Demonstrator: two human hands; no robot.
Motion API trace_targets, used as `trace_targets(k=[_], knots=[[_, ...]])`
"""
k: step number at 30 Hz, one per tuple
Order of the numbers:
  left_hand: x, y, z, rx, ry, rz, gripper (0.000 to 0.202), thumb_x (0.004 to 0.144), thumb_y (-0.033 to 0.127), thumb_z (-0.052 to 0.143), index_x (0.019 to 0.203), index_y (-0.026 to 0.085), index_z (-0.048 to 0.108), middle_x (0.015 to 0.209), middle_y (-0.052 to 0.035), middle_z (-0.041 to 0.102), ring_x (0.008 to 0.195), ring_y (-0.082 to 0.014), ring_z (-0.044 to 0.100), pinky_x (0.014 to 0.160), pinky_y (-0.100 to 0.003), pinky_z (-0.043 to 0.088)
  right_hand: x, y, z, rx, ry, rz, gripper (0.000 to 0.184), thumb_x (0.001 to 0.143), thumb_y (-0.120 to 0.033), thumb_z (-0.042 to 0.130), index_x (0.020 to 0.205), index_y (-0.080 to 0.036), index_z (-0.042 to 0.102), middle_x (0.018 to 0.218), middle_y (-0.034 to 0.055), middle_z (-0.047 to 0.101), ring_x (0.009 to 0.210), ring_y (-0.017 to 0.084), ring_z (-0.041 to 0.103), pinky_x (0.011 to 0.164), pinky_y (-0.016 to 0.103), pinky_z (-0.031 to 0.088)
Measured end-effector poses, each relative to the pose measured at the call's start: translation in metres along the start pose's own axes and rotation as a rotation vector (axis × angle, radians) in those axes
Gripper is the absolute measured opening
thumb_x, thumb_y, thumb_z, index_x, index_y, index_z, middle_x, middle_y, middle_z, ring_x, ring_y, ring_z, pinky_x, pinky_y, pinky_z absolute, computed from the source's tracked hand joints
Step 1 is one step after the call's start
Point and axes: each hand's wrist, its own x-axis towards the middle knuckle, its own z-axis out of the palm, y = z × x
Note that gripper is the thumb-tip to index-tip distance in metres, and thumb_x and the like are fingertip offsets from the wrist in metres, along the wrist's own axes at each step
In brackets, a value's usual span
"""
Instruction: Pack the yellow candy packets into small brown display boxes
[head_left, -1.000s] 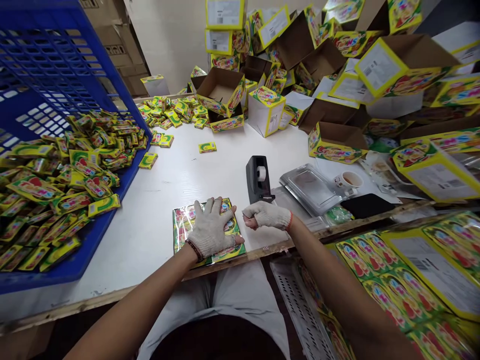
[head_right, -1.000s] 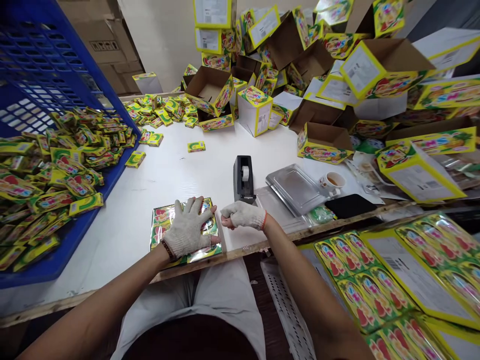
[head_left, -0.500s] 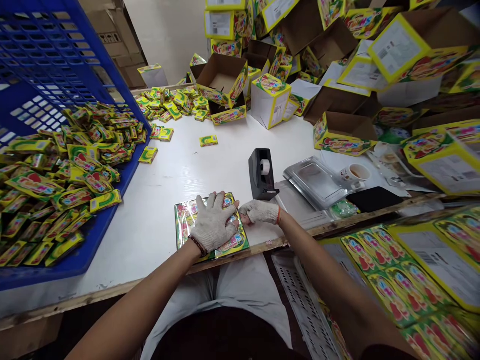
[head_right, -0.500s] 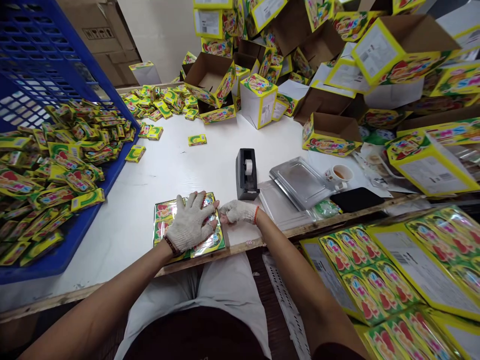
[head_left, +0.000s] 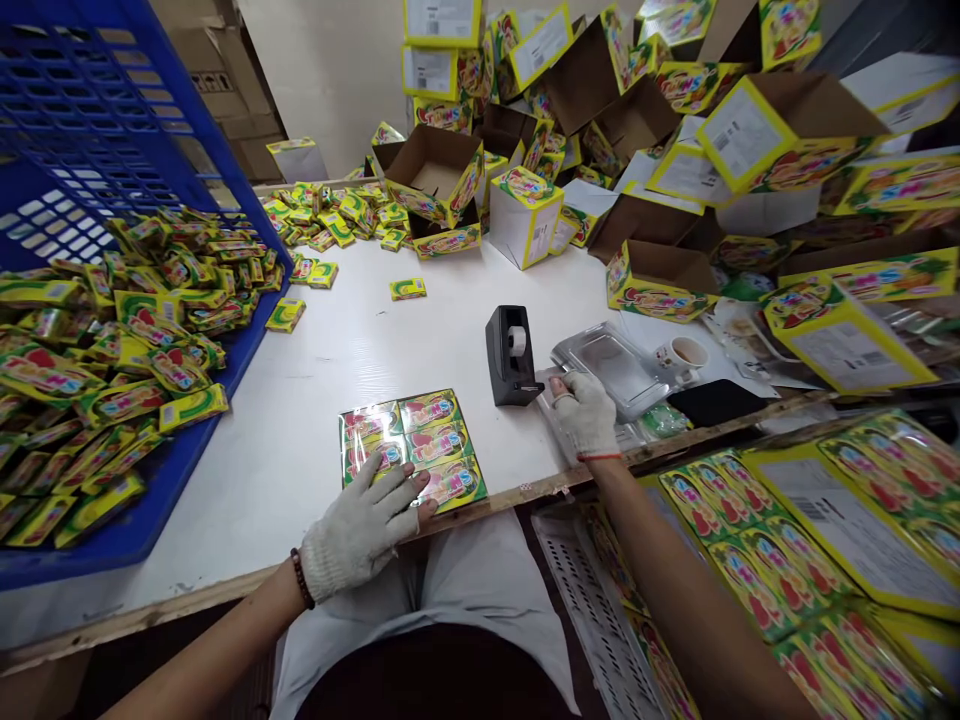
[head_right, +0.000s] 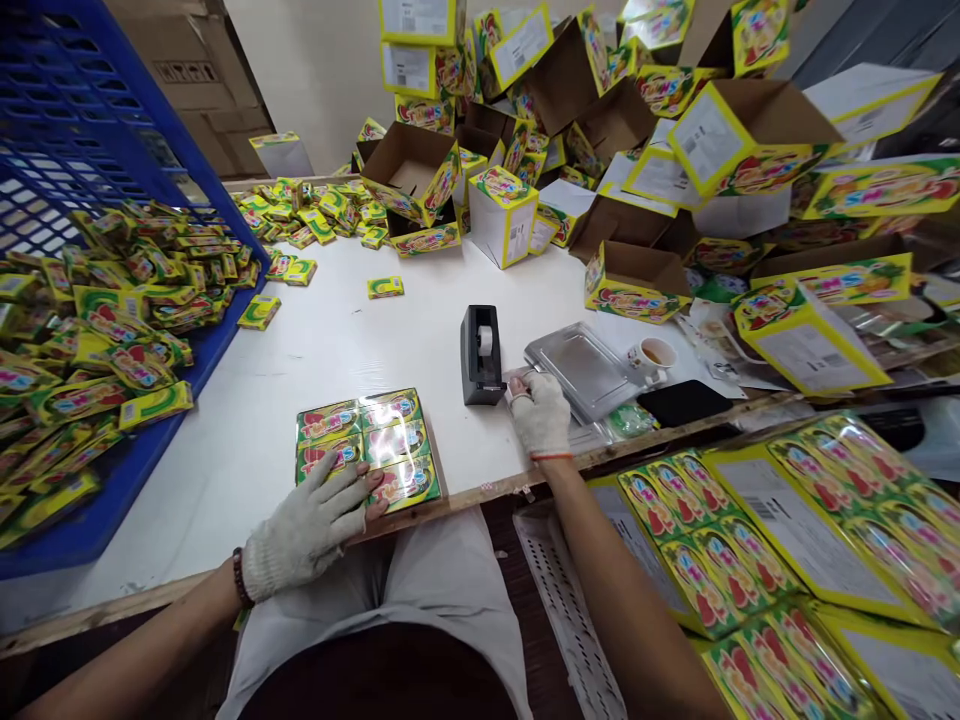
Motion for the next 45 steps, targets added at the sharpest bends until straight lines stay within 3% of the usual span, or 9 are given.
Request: trace_targets(k=[5, 10, 14, 18, 26, 31, 34, 37, 45], knots=[[0.032, -0.011, 0.003, 0.009, -0.022, -0.191, 0.058, 0.082, 0.020, 0.059, 0.139, 0.026, 0.053, 0.149, -0.0119, 0.052, 0.134, -0.0355, 0.046, 0.112, -0.067, 0.026, 0.030, 0.002, 0.023, 0.003, -0.134, 0.051, 0.031, 0.086, -0.038, 0.050, 0.072, -0.019, 0.070, 0.105, 0.0128, 0.070, 0.104, 0.025, 0.061, 0.095, 0.036, 0.044], [0.063, -0.023, 0.008, -0.012, 0.132, -0.363, 0.038, 0.090, 0.021, 0.052, 0.126, 0.023, 0.065, 0.143, -0.0118, 0.058, 0.131, -0.0332, 0.050, 0.110, -0.063, 0.032, 0.019, -0.008, 0.029, 0.031, -0.032, 0.058, 0.025, 0.079, -0.038, 0.058, 0.074, -0.018, 0.071, 0.120, 0.0136, 0.066, 0.105, 0.024, 0.061, 0.090, 0.033, 0.047], [0.058, -0.026, 0.023, -0.040, 0.223, -0.353, 0.038, 0.085, 0.011, 0.052, 0.116, 0.024, 0.070, 0.133, -0.0098, 0.065, 0.125, -0.0290, 0.055, 0.112, -0.059, 0.032, -0.013, -0.004, 0.018, 0.094, 0.038, 0.117, 0.033, 0.076, -0.050, 0.059, 0.074, -0.020, 0.070, 0.100, 0.0108, 0.070, 0.090, 0.024, 0.061, 0.077, 0.032, 0.046], [0.051, -0.028, 0.027, -0.027, 0.255, -0.292, 0.035, 0.086, 0.009, 0.049, 0.110, 0.022, 0.071, 0.127, -0.0107, 0.069, 0.120, -0.0269, 0.060, 0.110, -0.057, 0.037, -0.035, 0.008, 0.027, 0.253, -0.069, 0.259, 0.042, 0.074, -0.062, 0.054, 0.072, -0.022, 0.063, 0.070, 0.0049, 0.064, 0.072, 0.021, 0.057, 0.064, 0.030, 0.042], [0.039, -0.033, 0.028, -0.087, 0.190, -0.249, 0.036, 0.085, 0.006, 0.048, 0.107, 0.023, 0.070, 0.127, -0.0087, 0.069, 0.126, -0.0260, 0.057, 0.118, -0.062, 0.028, -0.044, 0.022, 0.050, 0.401, -0.170, 0.387, 0.040, 0.067, -0.065, 0.051, 0.069, -0.025, 0.049, 0.056, 0.0001, 0.051, 0.052, 0.016, 0.050, 0.049, 0.028, 0.038], [0.040, -0.029, 0.024, -0.137, 0.272, -0.267, 0.027, 0.084, 0.007, 0.048, 0.091, 0.022, 0.070, 0.121, -0.0090, 0.069, 0.117, -0.0235, 0.060, 0.115, -0.057, 0.035, -0.077, -0.017, 0.043, 0.529, -0.436, 0.232, 0.042, 0.070, -0.065, 0.060, 0.070, -0.023, 0.054, 0.060, -0.0002, 0.056, 0.056, 0.015, 0.051, 0.054, 0.027, 0.042], [0.042, -0.025, 0.021, -0.168, 0.364, -0.313, 0.021, 0.084, 0.009, 0.049, 0.085, 0.020, 0.067, 0.109, -0.0114, 0.068, 0.103, -0.0224, 0.060, 0.099, -0.047, 0.051, -0.094, -0.051, 0.051, 0.622, -0.669, 0.122, 0.041, 0.078, -0.063, 0.057, 0.069, -0.023, 0.054, 0.061, -0.0004, 0.057, 0.056, 0.014, 0.051, 0.056, 0.027, 0.042], [0.041, -0.024, 0.024, -0.168, 0.403, -0.366, 0.018, 0.085, 0.010, 0.047, 0.088, 0.018, 0.064, 0.104, -0.0125, 0.065, 0.098, -0.0217, 0.059, 0.091, -0.042, 0.054, -0.100, -0.072, 0.064, 0.614, -0.744, 0.088, 0.040, 0.080, -0.060, 0.054, 0.064, -0.024, 0.051, 0.059, -0.0002, 0.056, 0.055, 0.014, 0.049, 0.055, 0.028, 0.042], [0.045, -0.016, 0.015, -0.024, 0.104, -0.341, 0.053, 0.078, 0.012, 0.057, 0.130, 0.021, 0.060, 0.149, -0.0172, 0.044, 0.134, -0.0332, 0.044, 0.115, -0.061, 0.028, -0.099, -0.066, 0.079, 0.569, -0.726, 0.107, 0.033, 0.081, -0.052, 0.054, 0.065, -0.023, 0.052, 0.058, -0.0001, 0.057, 0.060, 0.016, 0.055, 0.061, 0.028, 0.045]])
